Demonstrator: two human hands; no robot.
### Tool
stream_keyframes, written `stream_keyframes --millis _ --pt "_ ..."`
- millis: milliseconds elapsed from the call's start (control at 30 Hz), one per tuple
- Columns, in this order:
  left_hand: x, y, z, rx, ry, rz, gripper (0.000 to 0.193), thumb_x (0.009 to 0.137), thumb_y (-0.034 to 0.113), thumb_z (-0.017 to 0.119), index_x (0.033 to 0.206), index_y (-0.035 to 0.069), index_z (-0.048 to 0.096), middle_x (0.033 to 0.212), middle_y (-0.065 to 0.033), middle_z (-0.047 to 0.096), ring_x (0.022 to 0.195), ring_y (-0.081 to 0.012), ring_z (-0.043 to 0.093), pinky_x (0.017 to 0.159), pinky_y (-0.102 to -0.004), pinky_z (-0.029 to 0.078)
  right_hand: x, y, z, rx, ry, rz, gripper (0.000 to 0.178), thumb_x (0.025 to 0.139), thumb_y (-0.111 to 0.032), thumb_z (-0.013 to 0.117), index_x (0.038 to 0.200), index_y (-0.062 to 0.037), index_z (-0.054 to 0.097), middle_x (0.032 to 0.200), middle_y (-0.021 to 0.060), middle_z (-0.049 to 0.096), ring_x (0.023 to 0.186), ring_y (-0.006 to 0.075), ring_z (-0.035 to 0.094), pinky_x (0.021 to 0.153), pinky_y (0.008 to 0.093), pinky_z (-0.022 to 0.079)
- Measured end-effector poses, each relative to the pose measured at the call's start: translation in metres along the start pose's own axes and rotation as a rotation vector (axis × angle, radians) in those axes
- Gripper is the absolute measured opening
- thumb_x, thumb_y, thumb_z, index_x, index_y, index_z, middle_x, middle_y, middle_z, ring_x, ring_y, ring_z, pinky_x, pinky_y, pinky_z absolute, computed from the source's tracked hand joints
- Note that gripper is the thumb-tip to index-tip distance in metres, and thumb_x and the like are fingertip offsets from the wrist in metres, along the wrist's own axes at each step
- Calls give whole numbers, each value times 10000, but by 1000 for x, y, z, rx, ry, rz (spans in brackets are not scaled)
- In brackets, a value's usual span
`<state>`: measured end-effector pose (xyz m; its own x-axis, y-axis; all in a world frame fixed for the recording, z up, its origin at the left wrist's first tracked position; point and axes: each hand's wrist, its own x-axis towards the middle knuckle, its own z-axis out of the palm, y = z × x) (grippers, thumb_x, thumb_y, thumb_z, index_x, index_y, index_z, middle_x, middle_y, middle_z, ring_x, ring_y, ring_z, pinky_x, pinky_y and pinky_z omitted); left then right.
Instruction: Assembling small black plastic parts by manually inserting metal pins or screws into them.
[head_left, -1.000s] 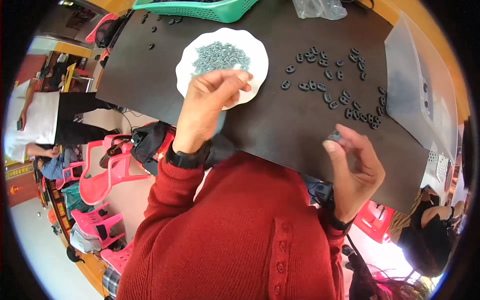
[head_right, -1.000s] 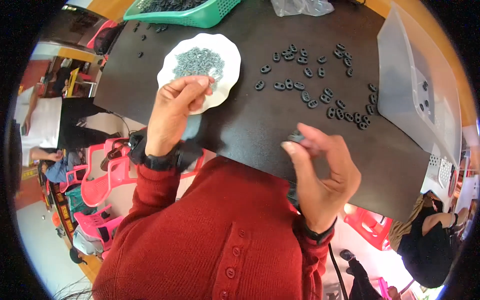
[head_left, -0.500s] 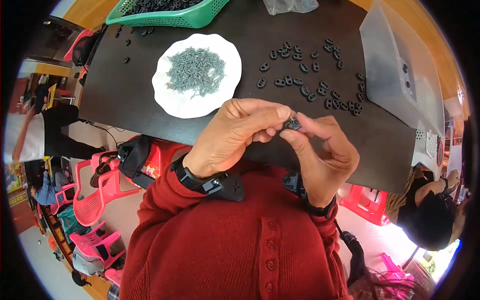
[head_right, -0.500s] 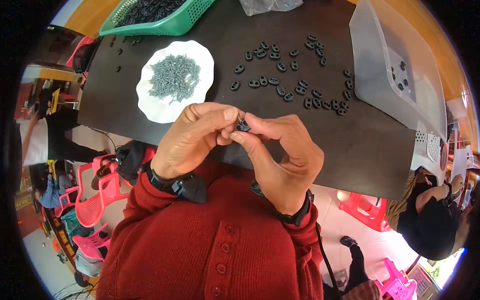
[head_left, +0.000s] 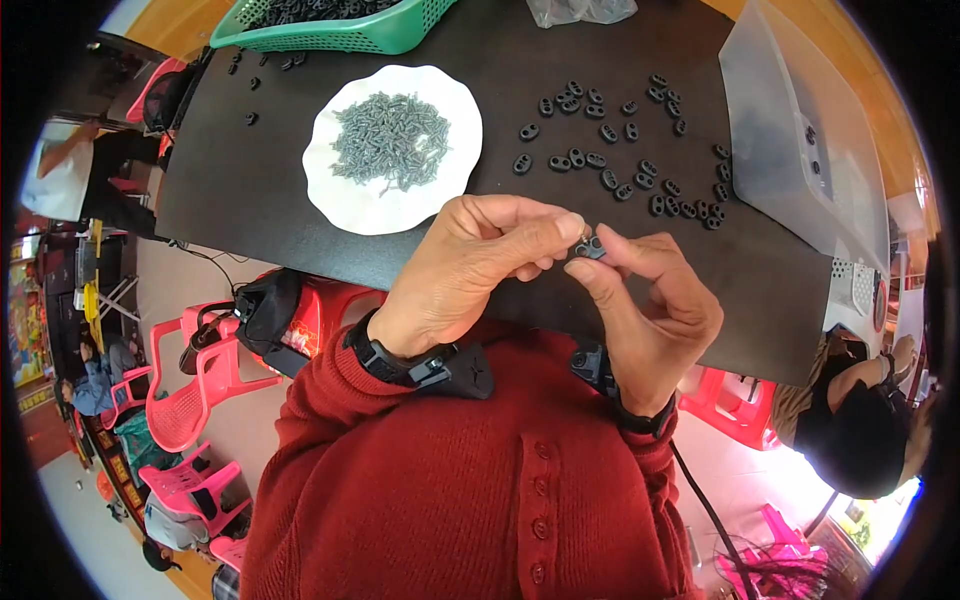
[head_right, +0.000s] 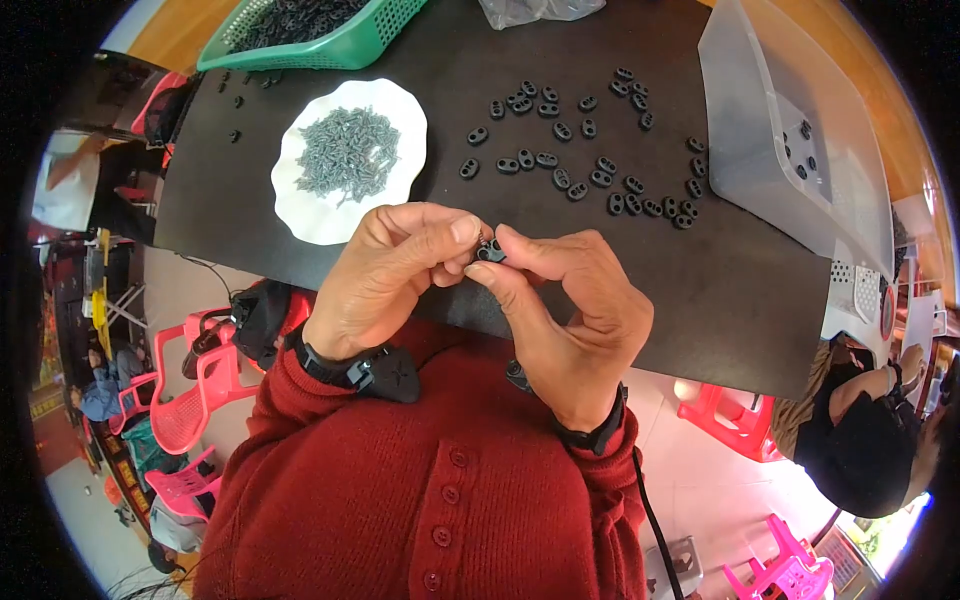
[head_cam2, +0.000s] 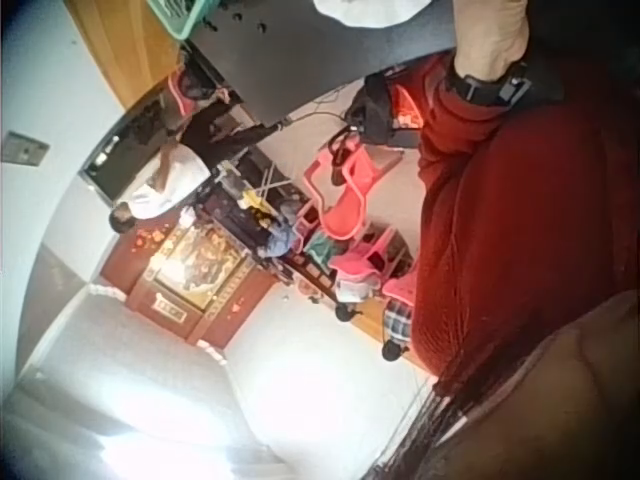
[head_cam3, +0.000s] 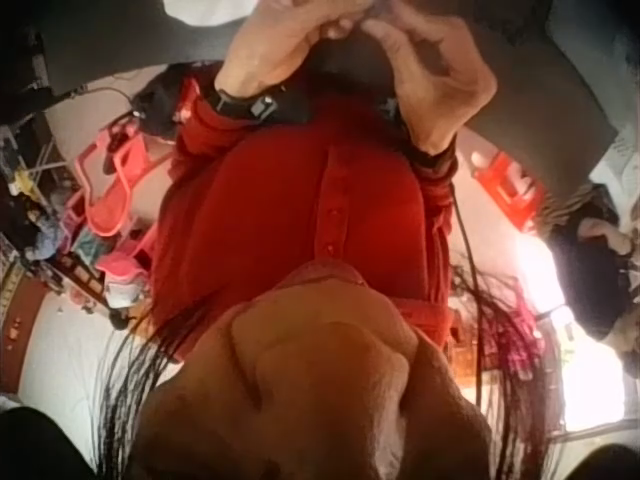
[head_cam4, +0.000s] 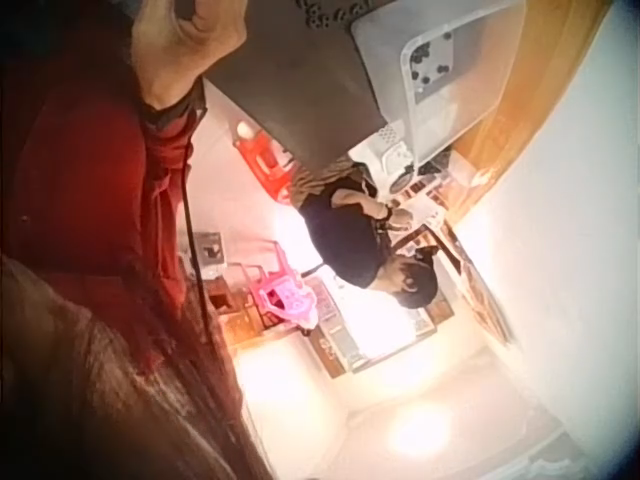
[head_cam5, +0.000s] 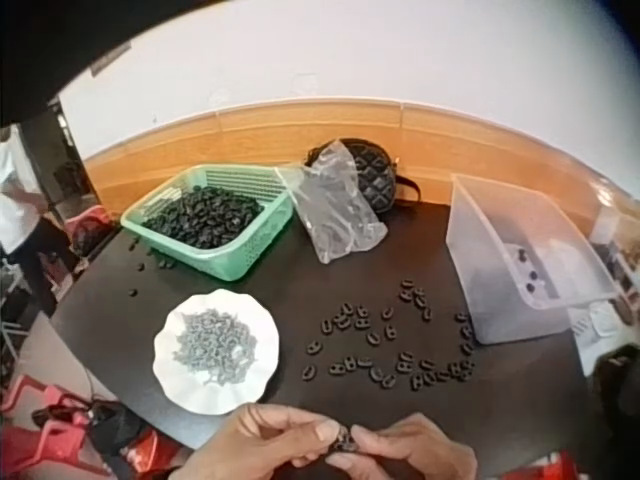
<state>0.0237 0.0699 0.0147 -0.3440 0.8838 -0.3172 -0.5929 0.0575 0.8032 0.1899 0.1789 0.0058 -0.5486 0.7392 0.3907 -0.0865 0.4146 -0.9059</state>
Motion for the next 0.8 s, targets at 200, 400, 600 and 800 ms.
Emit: stream_keyframes --millis 200,400,600,800 --pt "3 -8 -9 -10 1 14 247 1055 260 847 1162 39 875 969 5 797 848 -55 616 766 -233 486 0 -4 0 -3 -19 9 333 791 93 943 1098 -5 857 974 100 842 868 181 737 818 310 565" --pt "1 -8 -4 34 -4 30 253 1059 250 842 1177 27 869 979 -2 802 853 -55 627 757 -225 490 -1 -1 0 -19 -2 12 331 794 93 943 1097 -6 858 967 95 844 857 177 729 810 309 559" --pt "-4 -13 4 114 50 108 164 1050 160 841 1135 23 871 893 -19 761 780 -79 604 716 -259 486 -3 -3 -2 -6 -21 19 323 811 101 927 1105 -15 860 966 84 848 845 173 719 801 309 553" --pt "-5 -16 5 137 34 105 160 1054 125 828 1151 4 871 908 -55 793 783 -96 648 736 -262 544 -11 4 2 10 35 -3 315 832 106 907 1118 -18 861 960 72 846 847 169 699 790 310 544"
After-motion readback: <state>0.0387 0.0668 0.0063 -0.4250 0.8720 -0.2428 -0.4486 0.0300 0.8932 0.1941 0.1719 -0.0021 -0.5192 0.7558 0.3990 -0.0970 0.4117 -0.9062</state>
